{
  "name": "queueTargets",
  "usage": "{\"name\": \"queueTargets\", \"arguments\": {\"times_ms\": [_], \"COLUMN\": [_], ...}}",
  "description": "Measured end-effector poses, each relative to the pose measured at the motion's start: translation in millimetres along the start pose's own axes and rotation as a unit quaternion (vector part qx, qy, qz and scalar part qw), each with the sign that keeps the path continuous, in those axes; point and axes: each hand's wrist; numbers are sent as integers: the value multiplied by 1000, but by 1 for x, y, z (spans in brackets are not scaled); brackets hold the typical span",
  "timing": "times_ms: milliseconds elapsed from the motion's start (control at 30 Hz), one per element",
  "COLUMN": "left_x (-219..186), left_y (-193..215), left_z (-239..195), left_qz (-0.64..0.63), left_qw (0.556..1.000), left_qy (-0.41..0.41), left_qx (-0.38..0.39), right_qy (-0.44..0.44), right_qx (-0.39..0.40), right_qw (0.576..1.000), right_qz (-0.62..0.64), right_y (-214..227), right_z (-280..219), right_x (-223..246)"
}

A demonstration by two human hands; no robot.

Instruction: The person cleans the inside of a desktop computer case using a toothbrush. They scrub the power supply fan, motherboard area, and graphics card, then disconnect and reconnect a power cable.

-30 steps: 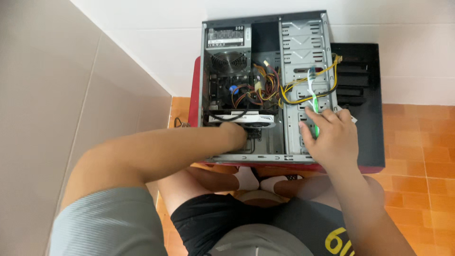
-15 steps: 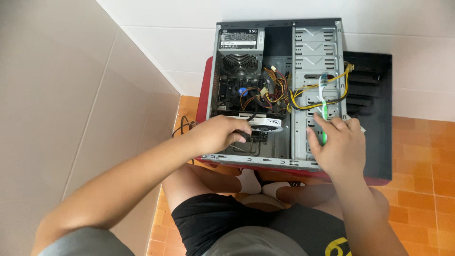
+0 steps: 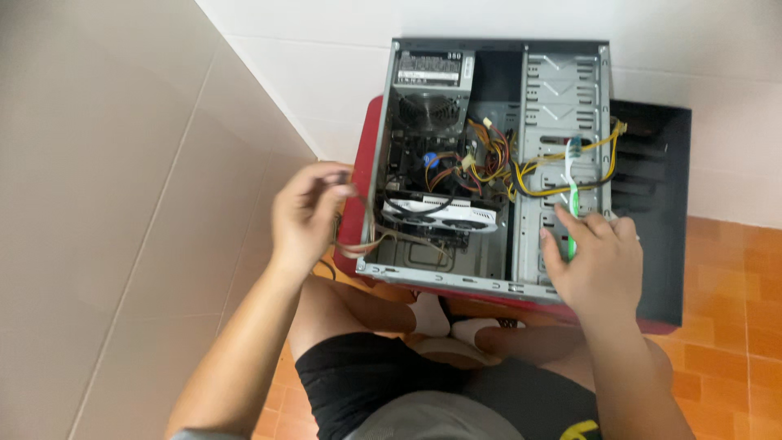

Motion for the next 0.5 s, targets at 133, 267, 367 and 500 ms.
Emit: {"name": "queueTargets", "arguments": {"times_ms": [133,267,367,500], "left_x": [-2,4,17,24], "left_y": [32,55,59,50], "left_z": [-1,1,-2,-2], "left_qz": [-57,-39,-66,-188], "left_qw": [990,977,969,941], "left_qy": [-25,12,30,61], "left_qx": [-123,-207,-235,-275], "right_qy": [-8,1,-6,-19], "right_qx": [15,19,32,25], "right_qw": [1000,1000,999,999], "right_qz": [9,19,31,44], "right_y": [-4,3,1,0], "right_z": [-4,1,-2,-4], "right_x": [-2,1,-2,-2]}}
Point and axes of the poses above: each hand's wrist, its own z-axis towards the middle knuckle, its own y-axis out of the back of the hand, x = y × z, and after that the axes turned 1 degree about -z, right-handed
